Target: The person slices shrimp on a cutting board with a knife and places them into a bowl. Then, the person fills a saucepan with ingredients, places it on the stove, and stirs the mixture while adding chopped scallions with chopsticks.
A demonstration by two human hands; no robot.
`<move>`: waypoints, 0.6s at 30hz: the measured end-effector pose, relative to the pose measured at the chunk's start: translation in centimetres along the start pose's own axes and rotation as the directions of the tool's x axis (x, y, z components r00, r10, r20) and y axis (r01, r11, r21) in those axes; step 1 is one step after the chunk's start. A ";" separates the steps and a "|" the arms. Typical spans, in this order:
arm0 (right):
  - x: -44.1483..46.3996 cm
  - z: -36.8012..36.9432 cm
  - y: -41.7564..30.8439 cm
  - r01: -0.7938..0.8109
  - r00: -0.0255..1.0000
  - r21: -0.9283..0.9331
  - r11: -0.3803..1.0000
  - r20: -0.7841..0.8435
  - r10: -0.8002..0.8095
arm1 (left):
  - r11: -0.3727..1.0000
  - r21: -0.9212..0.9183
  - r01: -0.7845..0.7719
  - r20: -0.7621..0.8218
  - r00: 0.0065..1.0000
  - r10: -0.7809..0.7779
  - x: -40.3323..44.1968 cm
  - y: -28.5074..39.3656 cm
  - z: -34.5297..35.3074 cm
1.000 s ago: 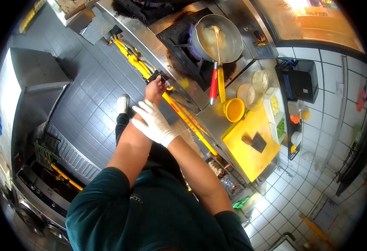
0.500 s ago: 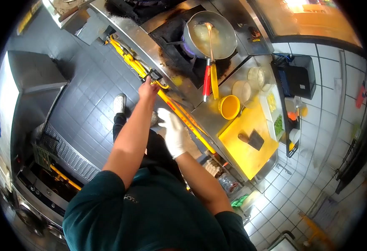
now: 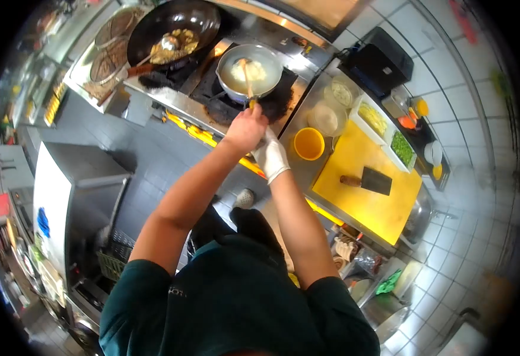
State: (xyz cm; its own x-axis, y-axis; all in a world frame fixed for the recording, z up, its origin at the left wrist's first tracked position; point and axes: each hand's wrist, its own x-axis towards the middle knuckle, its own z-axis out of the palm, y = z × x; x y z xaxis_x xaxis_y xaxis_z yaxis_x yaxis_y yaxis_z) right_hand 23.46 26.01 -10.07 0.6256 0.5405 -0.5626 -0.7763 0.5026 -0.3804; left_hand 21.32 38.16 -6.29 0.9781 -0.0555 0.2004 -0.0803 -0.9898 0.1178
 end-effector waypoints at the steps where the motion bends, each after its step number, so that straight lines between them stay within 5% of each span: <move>1: -0.1 -0.2 0.3 0.018 0.999 0.021 1.000 0.027 -0.019 | 1.000 0.005 -0.022 -0.013 1.000 0.022 -0.4 -0.4 -0.5; 11: -3.5 0.3 2.6 0.096 0.995 -0.045 0.994 0.030 -0.095 | 0.978 -0.175 -0.111 -0.053 0.993 0.104 -7.4 -0.8 -13.5; 15: -3.5 0.5 2.5 0.091 0.996 -0.091 0.992 -0.008 -0.092 | 0.966 -0.195 -0.169 -0.116 0.982 0.148 -8.9 -1.3 -12.4; 18: -4.5 1.5 2.5 0.114 0.991 -0.165 0.980 -0.055 -0.125 | 0.975 -0.169 -0.142 0.020 0.989 0.147 -8.1 -2.9 -8.5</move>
State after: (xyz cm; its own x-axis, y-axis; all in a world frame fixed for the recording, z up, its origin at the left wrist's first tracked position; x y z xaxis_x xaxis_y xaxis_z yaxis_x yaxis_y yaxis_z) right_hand 18.79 25.80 -7.38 0.7124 0.4357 -0.5502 -0.7018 0.4428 -0.5580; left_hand 11.95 42.62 0.05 0.9594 -0.2030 0.1959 -0.2492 -0.9353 0.2513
